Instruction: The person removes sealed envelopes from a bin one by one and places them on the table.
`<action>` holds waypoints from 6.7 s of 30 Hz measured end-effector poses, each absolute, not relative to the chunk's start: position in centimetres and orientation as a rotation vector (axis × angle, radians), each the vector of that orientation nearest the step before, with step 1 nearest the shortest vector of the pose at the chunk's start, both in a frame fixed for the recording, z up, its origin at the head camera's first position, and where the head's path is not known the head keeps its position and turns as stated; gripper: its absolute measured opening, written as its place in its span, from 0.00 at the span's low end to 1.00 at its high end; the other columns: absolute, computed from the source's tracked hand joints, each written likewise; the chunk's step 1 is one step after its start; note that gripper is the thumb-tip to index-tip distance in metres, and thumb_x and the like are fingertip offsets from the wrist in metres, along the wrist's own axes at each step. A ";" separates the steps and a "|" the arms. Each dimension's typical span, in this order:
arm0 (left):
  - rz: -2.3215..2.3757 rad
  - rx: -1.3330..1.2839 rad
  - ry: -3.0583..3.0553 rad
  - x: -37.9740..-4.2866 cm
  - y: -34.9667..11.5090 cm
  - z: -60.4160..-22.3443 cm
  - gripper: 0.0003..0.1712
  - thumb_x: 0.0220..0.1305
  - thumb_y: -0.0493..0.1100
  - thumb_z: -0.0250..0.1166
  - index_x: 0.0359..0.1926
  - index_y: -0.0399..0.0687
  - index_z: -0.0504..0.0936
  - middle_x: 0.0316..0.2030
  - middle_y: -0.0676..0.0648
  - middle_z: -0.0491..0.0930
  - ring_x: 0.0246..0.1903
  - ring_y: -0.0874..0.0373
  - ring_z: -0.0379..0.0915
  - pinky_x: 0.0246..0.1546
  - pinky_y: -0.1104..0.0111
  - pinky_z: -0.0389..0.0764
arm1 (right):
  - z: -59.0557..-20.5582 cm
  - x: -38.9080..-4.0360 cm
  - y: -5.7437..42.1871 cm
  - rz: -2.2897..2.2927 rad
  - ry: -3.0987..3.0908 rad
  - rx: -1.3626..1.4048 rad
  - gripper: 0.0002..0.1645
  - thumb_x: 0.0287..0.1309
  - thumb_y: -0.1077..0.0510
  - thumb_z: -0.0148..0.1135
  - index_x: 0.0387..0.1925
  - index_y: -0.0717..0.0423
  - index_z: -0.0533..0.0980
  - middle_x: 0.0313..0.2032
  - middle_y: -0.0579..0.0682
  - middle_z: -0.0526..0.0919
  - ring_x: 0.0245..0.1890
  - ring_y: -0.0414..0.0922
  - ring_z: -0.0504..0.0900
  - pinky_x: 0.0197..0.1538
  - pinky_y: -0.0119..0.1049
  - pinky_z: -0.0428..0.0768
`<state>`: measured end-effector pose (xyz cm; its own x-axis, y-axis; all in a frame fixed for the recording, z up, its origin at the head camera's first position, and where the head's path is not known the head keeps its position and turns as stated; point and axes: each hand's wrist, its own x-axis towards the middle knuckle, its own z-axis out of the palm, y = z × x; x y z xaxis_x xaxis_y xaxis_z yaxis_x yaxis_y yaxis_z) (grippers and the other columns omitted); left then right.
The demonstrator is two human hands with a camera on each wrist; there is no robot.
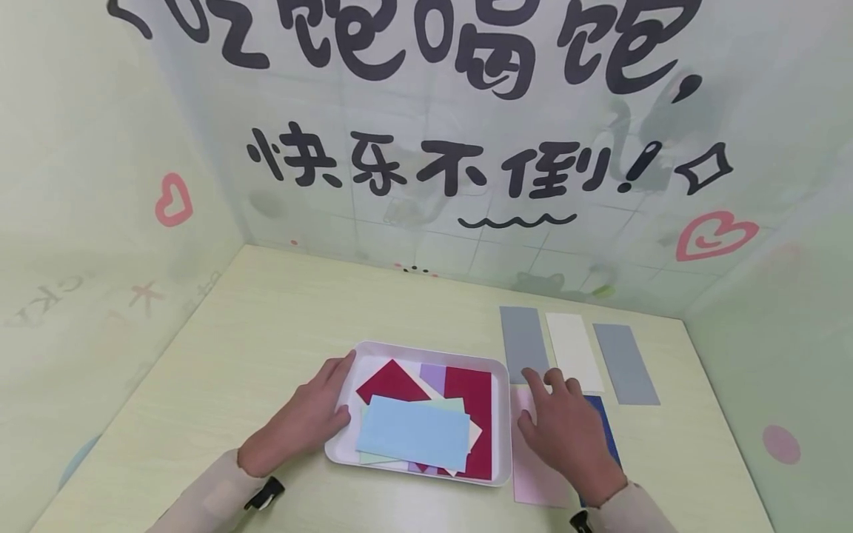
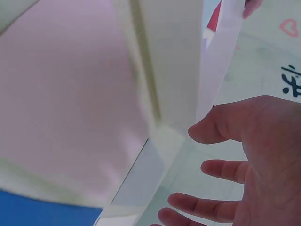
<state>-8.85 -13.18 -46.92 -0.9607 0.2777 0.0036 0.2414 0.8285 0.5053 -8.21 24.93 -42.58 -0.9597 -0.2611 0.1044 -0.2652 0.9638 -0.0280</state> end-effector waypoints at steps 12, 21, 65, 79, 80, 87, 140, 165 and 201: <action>0.801 0.433 2.936 -8.9 -13.2 -46.7 0.46 0.61 0.36 0.65 0.76 0.37 0.52 0.65 0.41 0.63 0.40 0.56 0.77 0.40 0.70 0.81 | -42.7 -9.0 20.3 -0.023 -2.973 0.645 0.38 0.48 0.46 0.71 0.62 0.50 0.72 0.54 0.57 0.74 0.49 0.57 0.74 0.36 0.45 0.83; 0.844 0.431 2.928 -9.0 -13.2 -46.8 0.45 0.61 0.35 0.62 0.76 0.36 0.52 0.65 0.40 0.64 0.40 0.54 0.77 0.39 0.69 0.80 | -42.1 -8.8 17.4 -0.015 -3.013 0.845 0.44 0.38 0.42 0.77 0.61 0.45 0.73 0.53 0.51 0.74 0.53 0.53 0.72 0.44 0.47 0.82; 0.824 0.402 2.905 -9.0 -13.2 -46.8 0.46 0.61 0.36 0.64 0.76 0.39 0.51 0.66 0.42 0.62 0.41 0.55 0.78 0.42 0.67 0.81 | -43.7 -9.0 11.8 0.006 -3.074 1.319 0.56 0.34 0.35 0.81 0.67 0.34 0.66 0.63 0.47 0.68 0.54 0.49 0.73 0.49 0.45 0.80; 0.820 0.416 2.918 -9.1 -13.3 -46.9 0.46 0.61 0.36 0.64 0.76 0.39 0.51 0.65 0.42 0.63 0.40 0.55 0.78 0.41 0.69 0.81 | -43.7 -8.9 11.9 -0.038 -3.024 1.335 0.56 0.34 0.34 0.80 0.68 0.35 0.65 0.60 0.45 0.71 0.51 0.48 0.73 0.46 0.43 0.81; 0.820 0.419 2.921 -9.1 -13.3 -46.9 0.46 0.61 0.36 0.64 0.76 0.38 0.52 0.65 0.42 0.63 0.40 0.56 0.78 0.40 0.69 0.81 | -43.7 -8.9 11.9 -0.036 -3.022 1.337 0.57 0.34 0.34 0.81 0.68 0.35 0.65 0.60 0.45 0.71 0.51 0.48 0.73 0.46 0.43 0.81; 0.818 0.420 2.922 -9.0 -13.3 -46.9 0.47 0.60 0.36 0.64 0.76 0.38 0.52 0.65 0.42 0.63 0.38 0.56 0.78 0.39 0.70 0.81 | -43.8 -9.0 12.0 -0.006 -3.022 1.342 0.58 0.32 0.35 0.81 0.68 0.35 0.65 0.60 0.45 0.71 0.51 0.48 0.73 0.45 0.41 0.81; 0.869 0.488 2.961 -8.9 -13.3 -46.8 0.45 0.59 0.33 0.62 0.75 0.34 0.53 0.63 0.40 0.66 0.39 0.53 0.78 0.39 0.68 0.80 | -40.9 -9.5 17.7 0.038 -2.983 1.061 0.37 0.42 0.47 0.71 0.60 0.34 0.75 0.64 0.50 0.68 0.58 0.54 0.69 0.43 0.50 0.80; 0.863 0.460 2.944 -8.9 -13.2 -46.8 0.45 0.60 0.34 0.62 0.75 0.35 0.52 0.64 0.40 0.64 0.38 0.55 0.77 0.36 0.71 0.79 | -41.0 -8.6 23.5 0.042 -3.094 0.743 0.36 0.42 0.48 0.72 0.59 0.36 0.76 0.58 0.54 0.69 0.48 0.53 0.72 0.28 0.35 0.81; 0.830 0.468 2.951 -8.9 -13.3 -47.0 0.45 0.60 0.34 0.63 0.75 0.34 0.53 0.64 0.39 0.64 0.36 0.56 0.76 0.33 0.73 0.78 | -42.3 -6.5 30.3 0.177 -3.110 0.504 0.36 0.41 0.49 0.73 0.57 0.40 0.75 0.54 0.56 0.68 0.44 0.56 0.69 0.21 0.43 0.76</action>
<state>-8.91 -13.30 -47.03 -0.9537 0.2978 0.0421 0.2760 0.8112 0.5155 -6.50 30.35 -42.34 -0.9490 -0.3154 0.0039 -0.3138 0.9428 -0.1125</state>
